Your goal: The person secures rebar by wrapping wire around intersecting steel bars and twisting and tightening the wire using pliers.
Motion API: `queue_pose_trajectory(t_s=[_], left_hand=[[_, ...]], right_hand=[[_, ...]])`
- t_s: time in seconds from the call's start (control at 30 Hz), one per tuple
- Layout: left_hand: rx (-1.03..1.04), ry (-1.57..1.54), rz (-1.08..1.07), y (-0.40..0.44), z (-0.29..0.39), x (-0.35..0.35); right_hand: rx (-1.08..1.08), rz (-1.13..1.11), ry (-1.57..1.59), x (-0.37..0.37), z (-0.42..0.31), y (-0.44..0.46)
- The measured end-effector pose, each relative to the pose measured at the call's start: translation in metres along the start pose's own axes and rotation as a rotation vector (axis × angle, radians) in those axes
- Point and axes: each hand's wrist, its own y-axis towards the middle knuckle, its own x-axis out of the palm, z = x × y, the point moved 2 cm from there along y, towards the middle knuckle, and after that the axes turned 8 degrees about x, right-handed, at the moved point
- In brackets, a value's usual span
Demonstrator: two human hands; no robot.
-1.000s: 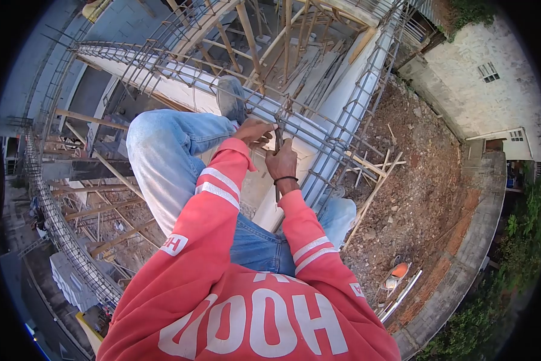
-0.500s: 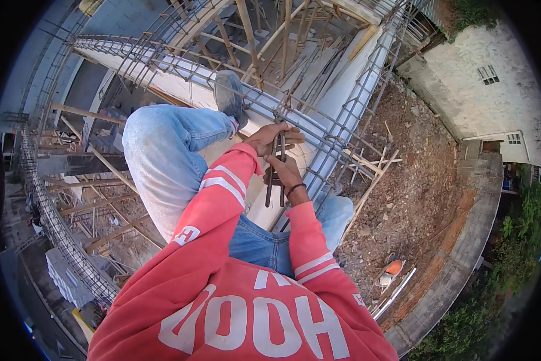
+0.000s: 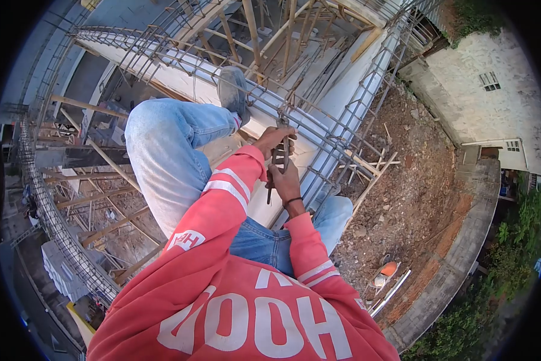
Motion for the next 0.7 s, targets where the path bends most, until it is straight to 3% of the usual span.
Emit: queue_pose_trajectory(t_s=[0.03, 0.07, 0.13, 0.17, 0.2, 0.27, 0.3, 0.33, 0.4, 0.43, 0.47, 0.53, 0.6, 0.67, 0.7], left_hand=[[-0.106, -0.050, -0.049, -0.003, 0.002, 0.001], [-0.098, -0.051, -0.050, 0.000, 0.005, 0.001], [-0.090, -0.381, -0.166, 0.000, 0.011, 0.002], [-0.103, -0.355, -0.120, -0.005, 0.014, 0.006], [-0.101, -0.353, -0.114, 0.001, 0.010, 0.002], [-0.087, -0.413, -0.172, 0.016, -0.004, 0.000], [-0.074, -0.470, -0.150, 0.017, -0.007, 0.005], [-0.075, -0.473, -0.152, 0.016, -0.009, 0.011], [0.082, -0.276, 0.042, 0.014, -0.010, 0.016], [0.079, -0.280, 0.041, 0.013, -0.011, 0.022], [0.117, -0.150, 0.160, 0.011, -0.010, 0.025], [0.159, -0.011, 0.274, 0.015, -0.008, 0.026], [0.134, 0.307, 0.378, 0.020, -0.009, 0.016], [0.093, 0.410, 0.351, 0.002, 0.009, 0.011], [0.058, 0.518, 0.311, -0.006, 0.017, 0.010]], right_hand=[[0.117, -0.213, 0.366, 0.002, -0.003, -0.004], [0.110, -0.214, 0.362, 0.000, 0.001, -0.001], [0.257, -0.638, 1.040, 0.000, 0.022, 0.005], [0.335, -0.853, 1.381, 0.000, 0.029, 0.010], [0.338, -0.859, 1.382, -0.003, 0.028, 0.011], [0.263, -0.509, 0.770, -0.015, 0.027, 0.008], [0.262, -0.505, 0.770, -0.019, 0.021, 0.003], [0.217, -0.334, 0.412, -0.025, 0.014, -0.004], [0.114, 0.014, -0.303, -0.035, 0.003, -0.015], [-0.191, 0.217, -0.795, -0.036, 0.001, -0.018], [-0.188, 0.220, -0.795, -0.031, 0.004, -0.019], [-0.090, 0.494, -0.940, -0.012, -0.003, -0.024], [-0.058, 0.459, -1.004, -0.004, -0.001, -0.020], [0.111, -0.017, -0.232, -0.004, 0.017, -0.006], [0.288, -0.131, 0.453, -0.002, 0.015, -0.014]])
